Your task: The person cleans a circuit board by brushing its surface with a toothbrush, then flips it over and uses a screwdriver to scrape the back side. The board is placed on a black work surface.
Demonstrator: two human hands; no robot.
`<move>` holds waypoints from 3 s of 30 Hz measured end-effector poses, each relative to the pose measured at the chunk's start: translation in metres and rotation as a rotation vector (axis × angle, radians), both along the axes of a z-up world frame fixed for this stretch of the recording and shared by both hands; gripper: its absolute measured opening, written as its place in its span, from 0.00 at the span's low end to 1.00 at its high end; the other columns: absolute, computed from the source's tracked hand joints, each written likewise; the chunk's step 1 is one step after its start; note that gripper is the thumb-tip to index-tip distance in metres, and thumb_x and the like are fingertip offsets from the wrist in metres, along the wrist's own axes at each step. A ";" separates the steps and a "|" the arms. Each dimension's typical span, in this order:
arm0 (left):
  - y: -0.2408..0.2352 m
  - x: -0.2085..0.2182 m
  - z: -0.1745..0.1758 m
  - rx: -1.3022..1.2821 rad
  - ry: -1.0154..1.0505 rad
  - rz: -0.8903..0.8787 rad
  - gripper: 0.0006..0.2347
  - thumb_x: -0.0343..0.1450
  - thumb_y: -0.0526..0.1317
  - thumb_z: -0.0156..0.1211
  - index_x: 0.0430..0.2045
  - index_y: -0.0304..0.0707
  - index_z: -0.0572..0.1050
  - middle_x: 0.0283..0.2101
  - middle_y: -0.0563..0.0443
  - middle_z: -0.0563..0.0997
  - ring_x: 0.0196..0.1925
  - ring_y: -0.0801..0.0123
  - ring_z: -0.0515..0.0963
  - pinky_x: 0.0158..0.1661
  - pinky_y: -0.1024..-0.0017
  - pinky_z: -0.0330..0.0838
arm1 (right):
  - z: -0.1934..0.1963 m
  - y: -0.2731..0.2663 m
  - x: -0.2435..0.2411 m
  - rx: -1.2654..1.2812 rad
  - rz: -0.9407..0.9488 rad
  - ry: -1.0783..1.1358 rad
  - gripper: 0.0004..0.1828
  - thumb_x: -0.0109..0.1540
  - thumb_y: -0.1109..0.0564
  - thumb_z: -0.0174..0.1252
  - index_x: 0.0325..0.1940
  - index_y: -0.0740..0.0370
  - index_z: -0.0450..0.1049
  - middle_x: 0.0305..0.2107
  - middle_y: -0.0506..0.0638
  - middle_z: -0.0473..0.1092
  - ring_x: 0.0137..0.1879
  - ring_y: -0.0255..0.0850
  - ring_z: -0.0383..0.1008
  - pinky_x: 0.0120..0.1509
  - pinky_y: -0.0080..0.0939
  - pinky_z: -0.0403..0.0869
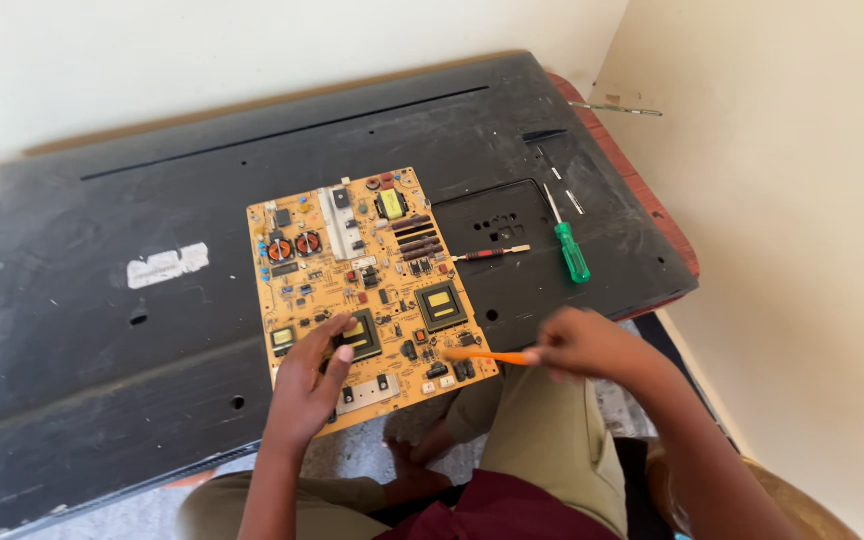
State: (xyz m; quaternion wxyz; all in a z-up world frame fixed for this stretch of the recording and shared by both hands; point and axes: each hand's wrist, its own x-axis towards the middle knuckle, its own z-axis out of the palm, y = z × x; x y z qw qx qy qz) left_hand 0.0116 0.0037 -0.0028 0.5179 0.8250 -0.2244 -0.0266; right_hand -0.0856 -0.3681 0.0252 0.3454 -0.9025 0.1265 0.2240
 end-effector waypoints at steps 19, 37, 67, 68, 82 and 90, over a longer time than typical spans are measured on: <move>-0.015 0.002 -0.004 0.362 -0.357 0.054 0.18 0.69 0.44 0.62 0.54 0.40 0.78 0.64 0.44 0.75 0.72 0.50 0.64 0.66 0.54 0.60 | -0.049 0.095 -0.087 0.015 -0.102 -0.587 0.39 0.55 0.71 0.49 0.65 0.37 0.74 0.27 0.54 0.75 0.32 0.45 0.78 0.38 0.45 0.76; -0.013 0.002 -0.008 0.335 -0.351 0.060 0.17 0.69 0.42 0.62 0.52 0.41 0.79 0.62 0.46 0.76 0.72 0.51 0.65 0.65 0.54 0.61 | -0.052 0.069 -0.092 -0.090 -0.282 -0.507 0.23 0.62 0.60 0.59 0.62 0.45 0.76 0.32 0.59 0.77 0.31 0.51 0.79 0.37 0.48 0.75; -0.010 0.003 -0.008 0.323 -0.385 0.042 0.15 0.70 0.35 0.56 0.50 0.43 0.80 0.60 0.48 0.79 0.69 0.48 0.69 0.63 0.55 0.65 | -0.039 0.096 -0.117 -0.195 -0.303 -0.668 0.19 0.60 0.55 0.60 0.56 0.50 0.79 0.29 0.59 0.77 0.33 0.54 0.79 0.36 0.50 0.75; -0.011 0.006 -0.008 0.328 -0.383 0.041 0.15 0.70 0.35 0.57 0.50 0.44 0.80 0.60 0.48 0.79 0.69 0.48 0.70 0.63 0.55 0.65 | -0.036 0.095 -0.107 -0.208 -0.306 -0.674 0.19 0.60 0.56 0.59 0.56 0.50 0.79 0.29 0.58 0.77 0.33 0.55 0.79 0.36 0.51 0.75; -0.014 0.008 -0.014 0.323 -0.405 0.058 0.14 0.69 0.38 0.60 0.49 0.43 0.81 0.60 0.47 0.79 0.69 0.47 0.69 0.64 0.55 0.65 | -0.025 0.077 -0.068 -0.157 -0.409 -0.376 0.15 0.59 0.57 0.56 0.48 0.48 0.80 0.26 0.61 0.76 0.35 0.57 0.79 0.39 0.55 0.74; -0.013 0.005 -0.014 0.314 -0.379 0.070 0.15 0.67 0.39 0.63 0.48 0.43 0.82 0.60 0.48 0.80 0.70 0.48 0.69 0.64 0.56 0.64 | -0.028 0.075 -0.066 -0.144 -0.306 -0.399 0.15 0.62 0.56 0.54 0.52 0.48 0.78 0.28 0.61 0.76 0.37 0.58 0.79 0.42 0.56 0.75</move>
